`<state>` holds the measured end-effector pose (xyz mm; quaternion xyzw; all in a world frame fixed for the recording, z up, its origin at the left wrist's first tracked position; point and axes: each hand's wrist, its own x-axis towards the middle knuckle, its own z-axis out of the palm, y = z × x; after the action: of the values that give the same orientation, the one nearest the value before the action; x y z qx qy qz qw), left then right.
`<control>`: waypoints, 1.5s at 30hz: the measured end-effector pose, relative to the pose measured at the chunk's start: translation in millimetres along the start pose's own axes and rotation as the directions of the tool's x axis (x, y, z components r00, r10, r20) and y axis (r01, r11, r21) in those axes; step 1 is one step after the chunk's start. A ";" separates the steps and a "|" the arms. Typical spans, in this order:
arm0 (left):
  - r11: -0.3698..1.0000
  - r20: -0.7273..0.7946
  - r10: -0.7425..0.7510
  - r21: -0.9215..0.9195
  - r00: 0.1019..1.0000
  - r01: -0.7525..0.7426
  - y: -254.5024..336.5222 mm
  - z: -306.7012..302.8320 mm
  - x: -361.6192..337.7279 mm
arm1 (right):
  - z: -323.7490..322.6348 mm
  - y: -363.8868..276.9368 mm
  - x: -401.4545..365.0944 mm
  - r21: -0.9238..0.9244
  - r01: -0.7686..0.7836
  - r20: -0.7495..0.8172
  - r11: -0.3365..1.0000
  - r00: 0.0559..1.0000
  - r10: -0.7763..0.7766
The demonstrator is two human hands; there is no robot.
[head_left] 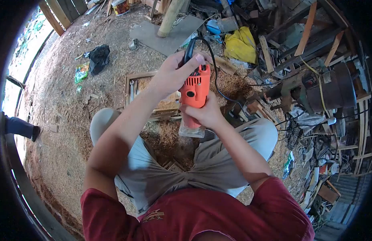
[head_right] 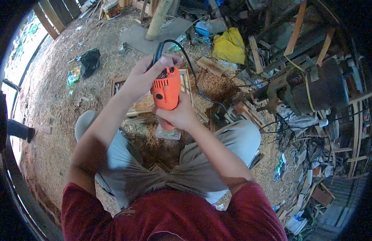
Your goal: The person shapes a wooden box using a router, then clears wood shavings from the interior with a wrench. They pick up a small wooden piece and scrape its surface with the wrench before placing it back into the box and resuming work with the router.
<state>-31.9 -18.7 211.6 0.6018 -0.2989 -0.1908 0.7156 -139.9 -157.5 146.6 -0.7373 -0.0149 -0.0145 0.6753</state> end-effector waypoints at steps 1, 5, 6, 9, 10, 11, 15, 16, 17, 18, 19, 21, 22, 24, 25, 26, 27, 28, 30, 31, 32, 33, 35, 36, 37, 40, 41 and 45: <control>1.000 -0.011 -0.029 0.001 1.000 0.029 -3.9 0.3 1.7 | -0.3 3.0 1.2 0.020 -0.002 0.001 1.000 1.000 0.002; 0.994 -0.041 -0.101 0.047 0.994 0.102 -16.4 -2.1 8.8 | -2.0 10.3 3.4 0.083 -0.060 0.018 0.995 0.998 0.058; 0.990 -0.036 -0.128 0.046 0.991 0.130 -14.2 -2.7 8.4 | -2.1 9.9 3.3 0.093 -0.086 0.027 0.992 0.996 0.084; 0.976 -0.039 -0.210 0.056 0.977 0.212 -13.7 -5.6 7.9 | -1.1 11.0 3.0 0.097 -0.094 0.038 0.991 0.995 0.091; 0.969 -0.041 -0.235 0.062 0.971 0.237 -14.4 -6.0 8.1 | -1.2 12.2 3.1 0.092 -0.111 0.039 0.990 0.993 0.108; 0.976 -0.048 -0.211 0.041 0.976 0.213 -18.1 -6.2 8.1 | -1.4 13.5 3.5 0.087 -0.126 0.040 0.988 0.992 0.123; 0.983 -0.062 -0.175 0.046 0.983 0.178 -30.2 -8.6 10.1 | -0.8 17.0 3.6 0.108 -0.186 0.036 0.977 0.982 0.183; 0.979 -0.065 -0.185 0.069 0.981 0.190 -30.8 -10.4 9.6 | 0.4 17.8 3.3 0.118 -0.174 0.037 0.978 0.985 0.171; 0.983 -0.047 -0.164 0.074 0.985 0.167 -31.7 -11.5 9.2 | 1.7 18.6 2.6 0.128 -0.163 0.039 0.978 0.986 0.159; 0.987 -0.031 -0.141 0.078 0.990 0.143 -31.7 -12.2 9.3 | 3.1 18.5 2.6 0.137 -0.152 0.043 0.979 0.988 0.147; 0.990 -0.018 -0.116 0.083 0.993 0.117 -32.0 -13.7 10.1 | 2.9 16.5 4.0 0.142 -0.141 0.035 0.980 0.990 0.137; 0.988 0.013 -0.134 0.083 0.991 0.132 -29.0 -14.8 7.7 | -0.5 12.2 7.0 0.150 -0.125 0.024 0.981 0.992 0.123; 0.984 0.028 -0.101 0.153 0.994 0.096 -16.2 -13.2 2.3 | -1.5 12.2 8.2 0.202 -0.120 -0.013 0.972 0.992 0.125; 0.980 0.094 -0.006 0.200 0.996 -0.013 -6.9 -13.5 -0.7 | -9.7 4.0 6.8 0.193 -0.129 -0.013 0.973 0.991 0.134; 0.964 0.099 0.031 0.261 0.995 -0.056 -8.1 -13.4 0.8 | -11.5 2.8 6.3 0.246 -0.125 -0.011 0.961 0.991 0.131; 0.942 0.103 0.065 0.322 0.992 -0.096 -9.6 -12.8 2.0 | -15.0 7.9 5.8 0.240 -0.117 0.001 0.964 0.993 0.120; 0.915 0.108 0.097 0.381 0.989 -0.131 -11.7 -12.2 2.9 | -16.1 8.6 4.8 0.225 -0.118 0.022 0.967 0.993 0.116; 0.918 0.041 0.125 0.373 0.991 -0.131 -18.0 -9.2 3.4 | -16.4 8.9 2.8 0.212 -0.120 0.040 0.970 0.993 0.114; 0.921 0.027 0.090 0.379 0.996 -0.094 -25.3 -7.8 5.4 | -14.4 6.0 0.7 0.196 -0.140 0.093 0.971 0.988 0.124; 0.922 0.028 0.073 0.380 0.997 -0.079 -27.0 -7.0 6.2 | -12.7 4.9 0.6 0.203 -0.152 0.087 0.967 0.987 0.137; 0.926 0.012 0.065 0.371 0.998 -0.065 -28.6 -6.7 7.0 | -11.3 4.0 1.6 0.212 -0.163 0.079 0.964 0.986 0.149; 0.932 -0.001 0.071 0.357 0.997 -0.066 -28.1 -5.3 7.4 | -10.2 3.4 2.6 0.221 -0.171 0.070 0.960 0.985 0.160; 0.940 -0.023 0.081 0.334 0.996 -0.069 -26.1 -3.4 9.3 | -11.8 3.6 4.7 0.276 -0.190 0.114 0.942 0.980 0.164; 0.943 -0.030 0.075 0.327 0.997 -0.061 -26.0 -3.4 10.6 | -11.7 3.5 5.8 0.305 -0.199 0.135 0.931 0.977 0.165; 0.947 -0.034 0.069 0.318 0.997 -0.054 -26.1 -3.4 12.2 | -9.5 3.1 6.1 0.326 -0.208 0.133 0.922 0.976 0.173; 0.975 -0.078 -0.038 0.218 0.996 0.054 -21.6 -5.5 11.4 | -6.2 2.8 6.4 0.323 -0.236 0.145 0.916 0.969 0.199; 0.980 -0.091 -0.089 0.170 0.992 0.103 -19.3 -5.8 10.7 | -7.5 3.7 9.6 0.279 -0.247 0.164 0.928 0.964 0.208; 0.997 -0.097 -0.060 0.038 0.993 0.064 -40.4 -12.6 21.1 | 1.9 -5.9 7.2 0.318 -0.307 0.143 0.897 0.951 0.274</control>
<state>-4.3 -30.8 175.2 0.6339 -0.2494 -0.1774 0.7103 -132.9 -155.1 152.6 -0.6049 0.0611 0.1242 0.7842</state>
